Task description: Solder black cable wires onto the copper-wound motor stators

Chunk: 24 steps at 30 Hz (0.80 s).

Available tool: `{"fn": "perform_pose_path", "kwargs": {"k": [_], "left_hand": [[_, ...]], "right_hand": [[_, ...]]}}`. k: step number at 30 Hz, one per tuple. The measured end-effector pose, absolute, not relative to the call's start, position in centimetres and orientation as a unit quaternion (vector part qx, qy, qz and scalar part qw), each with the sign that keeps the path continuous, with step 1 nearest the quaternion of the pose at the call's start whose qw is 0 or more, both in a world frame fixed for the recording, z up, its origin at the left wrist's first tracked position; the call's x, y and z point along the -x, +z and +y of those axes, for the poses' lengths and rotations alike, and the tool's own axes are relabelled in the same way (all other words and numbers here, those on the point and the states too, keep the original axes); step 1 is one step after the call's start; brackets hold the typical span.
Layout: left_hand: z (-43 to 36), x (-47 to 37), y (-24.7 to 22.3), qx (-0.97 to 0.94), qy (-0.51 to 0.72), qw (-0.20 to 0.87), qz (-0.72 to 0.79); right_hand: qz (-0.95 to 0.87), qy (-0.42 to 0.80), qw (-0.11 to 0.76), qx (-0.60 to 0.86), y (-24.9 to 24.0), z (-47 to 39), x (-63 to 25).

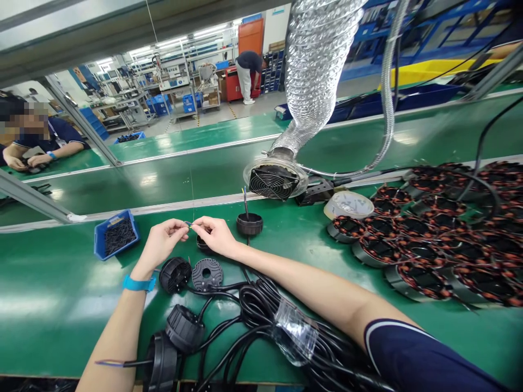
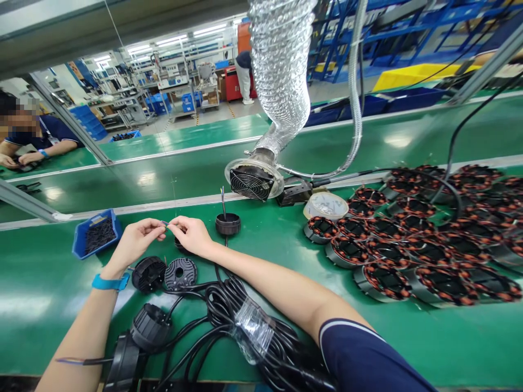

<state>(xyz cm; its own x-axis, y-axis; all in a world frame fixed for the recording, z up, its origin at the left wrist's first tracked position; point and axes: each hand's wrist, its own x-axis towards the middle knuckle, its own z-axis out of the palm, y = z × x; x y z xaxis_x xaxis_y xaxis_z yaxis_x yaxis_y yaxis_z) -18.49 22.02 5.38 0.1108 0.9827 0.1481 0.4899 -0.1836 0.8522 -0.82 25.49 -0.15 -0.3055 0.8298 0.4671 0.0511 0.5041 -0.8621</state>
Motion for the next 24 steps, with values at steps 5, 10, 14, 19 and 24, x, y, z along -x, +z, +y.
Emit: {"fn": "perform_pose_path", "kwargs": {"k": [5, 10, 14, 19, 24], "left_hand": [[22.3, 18.1, 4.9, -0.646, 0.381, 0.371, 0.548], [22.2, 17.6, 5.0, -0.62, 0.415, 0.391, 0.538], [22.1, 17.2, 5.2, -0.608, 0.434, 0.385, 0.542], [22.3, 17.5, 5.1, -0.611, 0.427, 0.391, 0.54], [22.7, 18.3, 4.9, -0.586, 0.509, 0.359, 0.518]], "right_hand": [[-0.693, 0.406, 0.505, 0.317, -0.2, 25.7, 0.9], [-0.688, 0.415, 0.497, 0.327, -0.1, 25.7, 0.8], [-0.696, 0.415, 0.486, 0.328, 0.0, 25.7, 0.8], [-0.696, 0.413, 0.491, 0.324, 0.1, 25.7, 0.7], [-0.693, 0.41, 0.497, 0.323, 0.0, 25.8, 0.8]]}}
